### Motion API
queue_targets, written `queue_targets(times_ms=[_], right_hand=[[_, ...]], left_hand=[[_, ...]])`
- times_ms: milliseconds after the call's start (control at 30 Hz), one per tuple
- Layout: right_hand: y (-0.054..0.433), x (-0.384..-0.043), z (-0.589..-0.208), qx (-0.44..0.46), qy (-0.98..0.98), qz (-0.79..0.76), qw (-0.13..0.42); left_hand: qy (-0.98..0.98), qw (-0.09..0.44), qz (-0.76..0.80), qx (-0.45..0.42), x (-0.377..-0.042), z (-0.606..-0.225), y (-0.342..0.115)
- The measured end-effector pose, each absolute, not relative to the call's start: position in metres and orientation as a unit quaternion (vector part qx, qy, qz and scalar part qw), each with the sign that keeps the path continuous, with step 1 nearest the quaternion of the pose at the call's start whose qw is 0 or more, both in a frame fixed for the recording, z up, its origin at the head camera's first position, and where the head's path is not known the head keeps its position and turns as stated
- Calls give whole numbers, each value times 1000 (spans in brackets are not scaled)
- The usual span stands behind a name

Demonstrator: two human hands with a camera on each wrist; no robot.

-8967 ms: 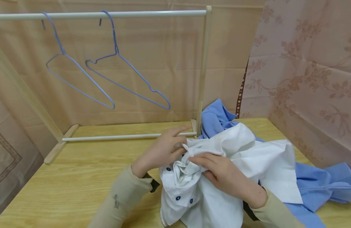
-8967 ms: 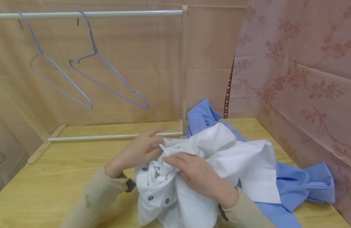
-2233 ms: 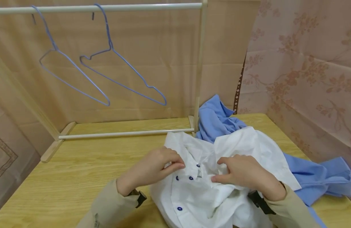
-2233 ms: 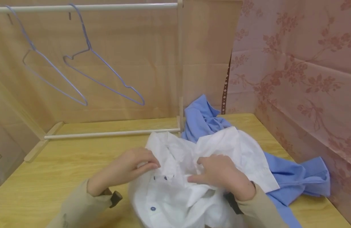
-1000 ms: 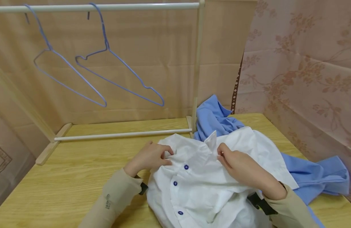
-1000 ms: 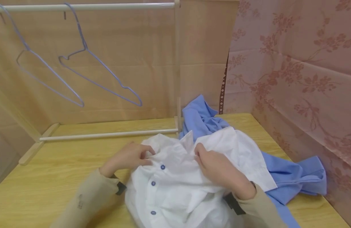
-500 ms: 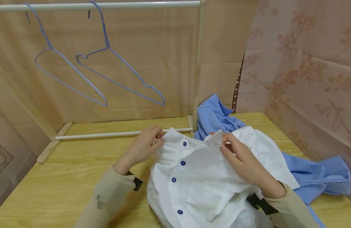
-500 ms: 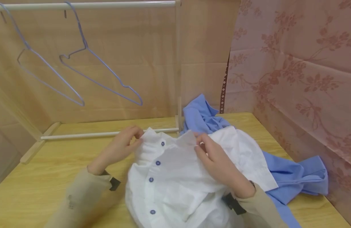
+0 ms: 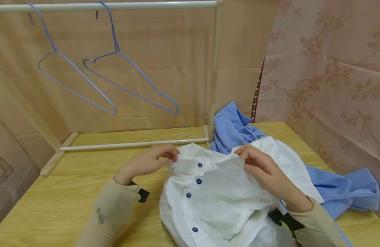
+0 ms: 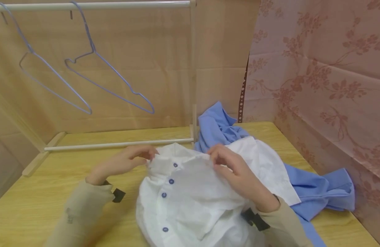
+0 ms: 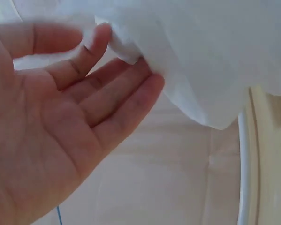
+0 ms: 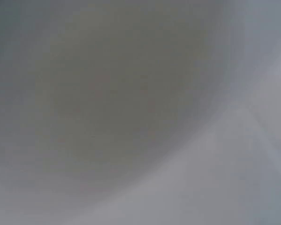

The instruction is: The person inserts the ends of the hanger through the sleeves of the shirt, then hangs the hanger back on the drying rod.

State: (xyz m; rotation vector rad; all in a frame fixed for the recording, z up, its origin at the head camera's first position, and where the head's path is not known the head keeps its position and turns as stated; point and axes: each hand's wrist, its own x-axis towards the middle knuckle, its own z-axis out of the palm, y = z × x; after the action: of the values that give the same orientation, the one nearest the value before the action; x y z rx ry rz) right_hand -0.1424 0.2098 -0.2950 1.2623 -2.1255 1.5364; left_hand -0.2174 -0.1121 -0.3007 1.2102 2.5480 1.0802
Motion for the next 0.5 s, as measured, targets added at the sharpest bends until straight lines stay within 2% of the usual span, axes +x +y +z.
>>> queue_targets(times_ms=[100, 367, 500], right_hand=[[211, -142, -294, 429, -726, 515, 154], [208, -133, -290, 348, -814, 388, 257], [206, -134, -289, 353, -821, 331, 303]], left_hand=[[841, 35, 376, 389, -216, -297, -113], [827, -77, 366, 420, -211, -289, -110], [817, -99, 366, 434, -212, -291, -107]])
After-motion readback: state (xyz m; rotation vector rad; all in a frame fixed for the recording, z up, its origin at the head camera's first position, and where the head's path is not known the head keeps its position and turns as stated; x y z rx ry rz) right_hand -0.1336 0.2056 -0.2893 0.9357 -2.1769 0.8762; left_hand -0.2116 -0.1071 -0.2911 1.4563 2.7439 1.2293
